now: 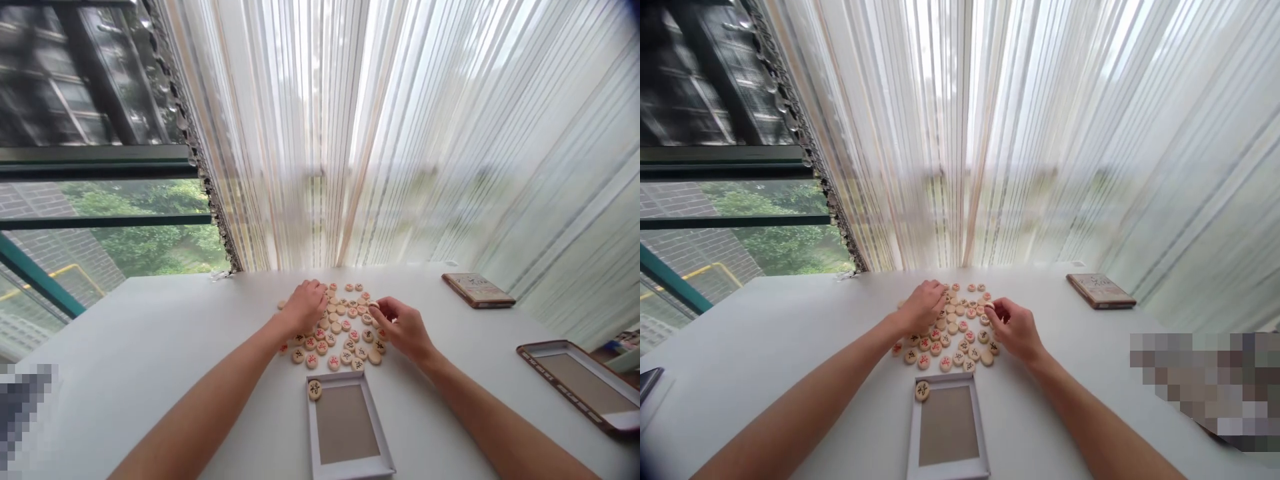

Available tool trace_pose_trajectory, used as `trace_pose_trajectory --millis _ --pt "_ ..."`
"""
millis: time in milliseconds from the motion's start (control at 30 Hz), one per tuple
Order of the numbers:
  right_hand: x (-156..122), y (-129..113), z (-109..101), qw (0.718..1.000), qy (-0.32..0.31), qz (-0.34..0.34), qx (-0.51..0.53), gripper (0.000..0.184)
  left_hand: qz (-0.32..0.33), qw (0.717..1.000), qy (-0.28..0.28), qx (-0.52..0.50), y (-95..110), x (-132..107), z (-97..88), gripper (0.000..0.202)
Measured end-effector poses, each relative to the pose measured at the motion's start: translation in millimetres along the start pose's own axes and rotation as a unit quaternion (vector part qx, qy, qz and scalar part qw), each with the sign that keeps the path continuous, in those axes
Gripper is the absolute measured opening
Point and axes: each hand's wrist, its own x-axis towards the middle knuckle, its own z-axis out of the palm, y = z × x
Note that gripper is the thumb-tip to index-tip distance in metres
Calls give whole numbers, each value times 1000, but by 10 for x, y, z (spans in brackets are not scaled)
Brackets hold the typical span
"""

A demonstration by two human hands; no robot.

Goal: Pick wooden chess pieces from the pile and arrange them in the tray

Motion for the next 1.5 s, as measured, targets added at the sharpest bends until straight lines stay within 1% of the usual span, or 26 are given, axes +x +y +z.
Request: trace_pose_trajectory --millis 67,133,267,333,433,500,567,667,733,800,867,933,1000,1067,1133,1233,1367,1500 --pt "-41 -25 -26 1000 -15 -10 5 39 5 1000 -10 14 -14 36 57 38" --pt "-62 -46 -53 999 -24 -15 16 35 8 1000 -16 23 -19 15 87 38" --pt "-45 -49 -86 999 -26 -10 44 31 7 1000 -20 21 13 -65 61 36" --pt "-34 -50 -91 998 -30 -5 60 29 -2 1000 -13 7 54 -87 2 37" --pt "-33 -83 -102 996 -37 4 85 30 -26 999 11 -37 156 -144 -151 33" --pt "-48 -134 -109 993 -47 16 105 32 -42 995 22 -86 259 -248 -282 32" --pt "-82 -211 -104 988 -73 32 135 35 -61 987 20 -148 386 -424 -404 32" --pt "-183 -382 -53 971 -139 54 188 40 -92 966 0 -243 597 -765 -514 31" --pt "-280 -523 2 956 -185 65 219 41 -111 948 -9 -297 723 -970 -527 33" --pt "-381 -663 63 942 -221 73 240 40 -132 927 -5 -350 817 -1115 -507 33" --pt "-470 -783 120 930 -242 86 262 37 -156 884 11 -441 873 -1200 -482 32" --pt "-535 -871 166 912 -250 116 303 34 -170 841 22 -513 899 -1249 -470 31" --pt "-578 -930 199 890 -250 152 348 31 -173 809 22 -561 910 -1286 -475 28" --pt "-607 -969 216 874 -248 179 377 30 -171 784 17 -596 919 -1322 -487 24" --pt "-627 -995 220 867 -244 195 388 29 -170 773 17 -611 931 -1351 -494 21" --pt "-651 -1018 209 869 -241 201 383 27 -172 770 28 -614 954 -1375 -490 18" --pt "-685 -1024 182 883 -228 194 362 26 -188 770 42 -608 983 -1386 -474 15" --pt "-718 -1036 154 902 -216 173 331 23 -192 770 53 -607 1010 -1405 -456 15"
